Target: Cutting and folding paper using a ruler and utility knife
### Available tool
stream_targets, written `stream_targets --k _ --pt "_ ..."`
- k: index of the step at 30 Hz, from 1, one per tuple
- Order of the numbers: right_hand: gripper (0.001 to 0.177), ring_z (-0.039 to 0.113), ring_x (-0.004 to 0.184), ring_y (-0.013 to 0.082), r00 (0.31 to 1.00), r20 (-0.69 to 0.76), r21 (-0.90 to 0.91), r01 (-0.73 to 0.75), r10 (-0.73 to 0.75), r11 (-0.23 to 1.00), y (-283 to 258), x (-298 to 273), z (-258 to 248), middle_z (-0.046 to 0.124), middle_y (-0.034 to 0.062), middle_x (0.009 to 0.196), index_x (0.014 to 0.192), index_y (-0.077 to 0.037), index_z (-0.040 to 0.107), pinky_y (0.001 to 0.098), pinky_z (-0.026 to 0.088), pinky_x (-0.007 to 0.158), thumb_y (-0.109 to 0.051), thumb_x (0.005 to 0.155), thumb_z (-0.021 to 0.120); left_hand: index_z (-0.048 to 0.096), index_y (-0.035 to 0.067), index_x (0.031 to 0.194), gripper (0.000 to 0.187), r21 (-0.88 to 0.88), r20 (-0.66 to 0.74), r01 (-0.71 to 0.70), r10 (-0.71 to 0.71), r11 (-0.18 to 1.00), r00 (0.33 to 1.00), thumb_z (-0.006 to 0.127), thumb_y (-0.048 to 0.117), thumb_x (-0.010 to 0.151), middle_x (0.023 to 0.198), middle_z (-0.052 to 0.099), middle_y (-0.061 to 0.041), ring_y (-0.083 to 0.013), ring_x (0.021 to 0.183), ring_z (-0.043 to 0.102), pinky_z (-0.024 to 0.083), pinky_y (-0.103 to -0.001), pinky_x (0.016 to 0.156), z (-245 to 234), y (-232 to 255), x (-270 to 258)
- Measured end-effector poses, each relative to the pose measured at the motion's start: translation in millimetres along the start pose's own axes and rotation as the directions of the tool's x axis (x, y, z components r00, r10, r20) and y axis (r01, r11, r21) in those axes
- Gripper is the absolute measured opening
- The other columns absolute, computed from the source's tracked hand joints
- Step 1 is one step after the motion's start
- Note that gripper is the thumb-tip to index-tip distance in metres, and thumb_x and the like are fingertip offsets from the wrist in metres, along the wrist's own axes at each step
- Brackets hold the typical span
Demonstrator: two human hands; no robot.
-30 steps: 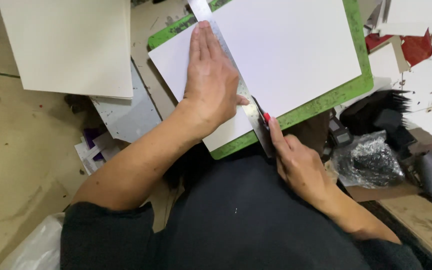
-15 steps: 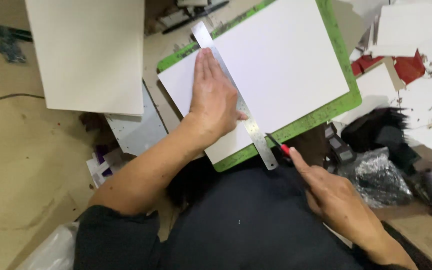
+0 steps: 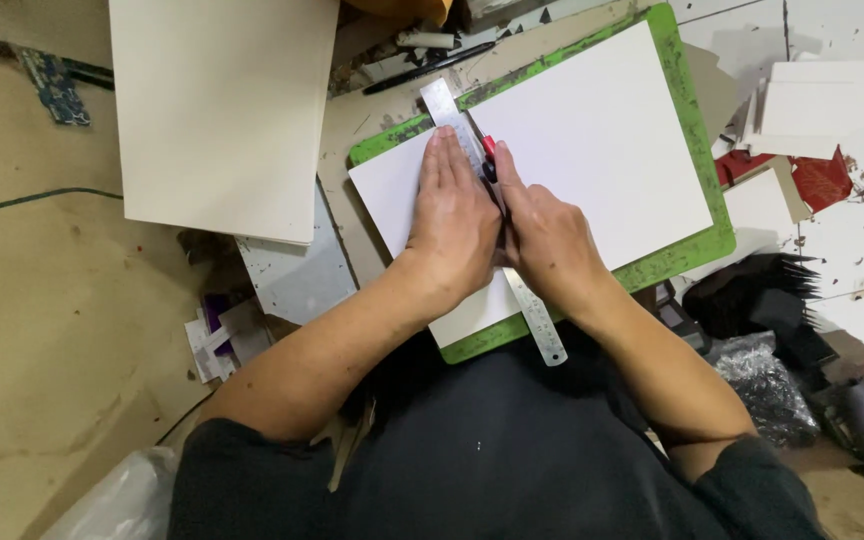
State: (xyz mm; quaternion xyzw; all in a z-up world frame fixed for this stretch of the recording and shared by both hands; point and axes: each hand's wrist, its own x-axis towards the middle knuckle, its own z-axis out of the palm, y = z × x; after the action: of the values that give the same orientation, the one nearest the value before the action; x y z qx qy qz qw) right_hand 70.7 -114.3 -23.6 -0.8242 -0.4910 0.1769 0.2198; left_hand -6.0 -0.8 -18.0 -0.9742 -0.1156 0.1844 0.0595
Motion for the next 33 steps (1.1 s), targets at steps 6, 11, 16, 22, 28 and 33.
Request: stream_targets --k 6,11,16,22,28,33 --pt "0.084 0.071 0.070 0.0442 0.991 0.136 -0.063 -0.005 0.014 0.998 -1.0 2.0 -11.3 0.066 0.0219 0.077 0.164 -0.007 0.030 0.0547 0.059 0.067 -0.023 0.092 0.071 0.041 -0.026 0.141 0.118 -0.016 -0.022 -0.009 0.008 1.000 1.000 0.073 0.064 0.072 0.151 0.034 -0.047 -0.0588 0.146 0.029 0.006 -0.064 0.125 0.3 -0.1 -3.6" --pt "0.078 0.057 0.062 0.0484 0.980 0.194 -0.024 -0.044 0.048 0.999 0.7 -68.7 -13.0 0.058 0.0205 0.078 0.166 -0.013 0.019 0.0553 0.046 0.060 -0.020 0.103 0.063 0.047 -0.005 0.150 0.121 0.224 0.095 -0.050 0.029 0.973 0.995 0.039 0.092 0.078 0.157 0.034 -0.040 -0.0528 0.149 0.027 0.010 -0.061 0.122 0.1 -0.9 3.4" --pt "0.084 0.056 0.057 0.0447 0.920 0.342 -0.087 -0.171 0.191 0.981 8.2 -186.0 -4.6 0.050 0.0146 0.084 0.168 -0.013 0.012 0.0554 0.044 0.050 -0.004 0.096 0.054 0.041 -0.012 0.151 0.134 0.218 0.087 -0.061 0.043 0.974 0.995 0.036 0.098 0.077 0.157 0.031 -0.042 -0.0537 0.149 0.024 0.010 -0.060 0.123 7.0 -3.5 2.9" --pt "0.090 0.048 0.052 0.0291 0.861 0.443 -0.128 -0.215 0.250 0.968 13.3 -235.3 -12.5 0.048 0.0082 0.085 0.169 -0.017 0.002 0.0441 0.037 0.048 -0.007 0.096 0.053 0.048 -0.015 0.147 0.132 0.227 0.033 -0.035 0.029 0.973 0.999 0.037 0.098 0.079 0.156 0.030 -0.045 -0.0554 0.149 0.024 0.006 -0.061 0.123 8.9 -2.0 2.9" --pt "0.088 0.064 0.077 0.0369 0.925 0.344 -0.039 -0.157 0.161 0.987 -3.1 -168.7 -72.1 0.056 0.0107 0.084 0.167 -0.019 0.020 0.0457 0.048 0.068 -0.003 0.087 0.053 0.032 -0.014 0.152 0.132 0.198 0.171 -0.044 0.010 0.979 0.985 0.037 0.097 0.080 0.159 0.025 -0.042 -0.0535 0.150 0.022 0.011 -0.059 0.123 -12.1 -5.6 1.7" --pt "0.072 0.063 0.072 0.0421 0.999 0.041 -0.020 -0.022 0.023 1.000 -2.2 -54.8 -37.6 0.069 0.0203 0.097 0.164 -0.007 0.023 0.0547 0.049 0.056 -0.005 0.097 0.052 0.042 -0.011 0.149 0.134 0.209 0.120 -0.021 -0.004 0.978 0.993 0.048 0.098 0.072 0.157 0.032 -0.042 -0.0510 0.149 0.028 0.010 -0.057 0.123 -7.0 -1.0 3.6"
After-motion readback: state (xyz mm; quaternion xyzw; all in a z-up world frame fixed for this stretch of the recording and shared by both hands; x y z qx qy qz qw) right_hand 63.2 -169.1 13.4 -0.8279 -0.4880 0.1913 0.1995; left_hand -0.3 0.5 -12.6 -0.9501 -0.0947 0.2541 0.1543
